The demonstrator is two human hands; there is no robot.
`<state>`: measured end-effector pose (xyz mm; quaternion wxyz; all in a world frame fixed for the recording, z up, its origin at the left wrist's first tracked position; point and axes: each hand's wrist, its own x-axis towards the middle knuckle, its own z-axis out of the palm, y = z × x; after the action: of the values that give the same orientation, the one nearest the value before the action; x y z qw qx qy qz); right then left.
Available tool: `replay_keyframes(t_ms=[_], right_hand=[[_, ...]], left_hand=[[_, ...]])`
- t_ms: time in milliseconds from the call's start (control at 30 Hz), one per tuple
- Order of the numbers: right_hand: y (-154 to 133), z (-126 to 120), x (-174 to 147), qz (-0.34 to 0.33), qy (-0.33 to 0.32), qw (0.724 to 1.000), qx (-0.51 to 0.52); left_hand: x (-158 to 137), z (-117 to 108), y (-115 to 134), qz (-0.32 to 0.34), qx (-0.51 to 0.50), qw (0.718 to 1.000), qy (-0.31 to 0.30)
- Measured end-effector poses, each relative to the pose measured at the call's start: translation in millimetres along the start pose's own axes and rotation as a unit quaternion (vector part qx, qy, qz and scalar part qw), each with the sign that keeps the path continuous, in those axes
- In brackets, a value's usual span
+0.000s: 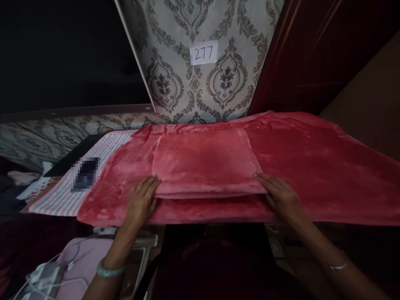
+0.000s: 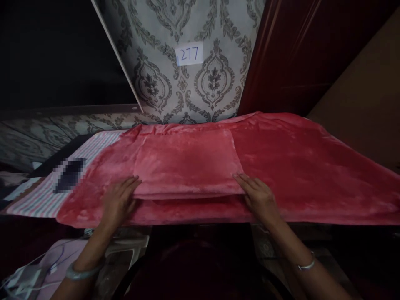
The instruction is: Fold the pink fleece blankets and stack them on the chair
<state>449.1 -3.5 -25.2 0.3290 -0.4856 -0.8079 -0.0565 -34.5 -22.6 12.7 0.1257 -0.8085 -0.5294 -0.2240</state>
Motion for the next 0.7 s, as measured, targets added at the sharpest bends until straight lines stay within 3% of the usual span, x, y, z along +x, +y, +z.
replay_keyframes(t_ms=[133,233,333,433,567,700], right_hand=[[-3,-1,-10,0.019,-0.011,0.999,0.027],[-8,-13,-10,0.021,-0.003,0.999,0.044],[-23,-23,11,0.019,0.012,0.998,0.054],[-51,-18,53,0.009,-0.019,0.999,0.048],[-88,13,101,-0.038,-0.106,0.994,-0.001],[-93,48,101,-0.054,-0.156,0.986,-0.036]], left_hand=[[-14,0,4,-0.018,-0.025,0.999,-0.029],[-13,-12,11,-0.006,-0.051,0.998,-0.027],[10,-26,29,-0.003,-0.077,0.997,0.004],[52,-30,59,-0.029,-0.075,0.997,-0.001],[99,-11,95,-0.006,-0.035,0.997,-0.064],[102,26,99,-0.029,-0.012,0.992,-0.123]])
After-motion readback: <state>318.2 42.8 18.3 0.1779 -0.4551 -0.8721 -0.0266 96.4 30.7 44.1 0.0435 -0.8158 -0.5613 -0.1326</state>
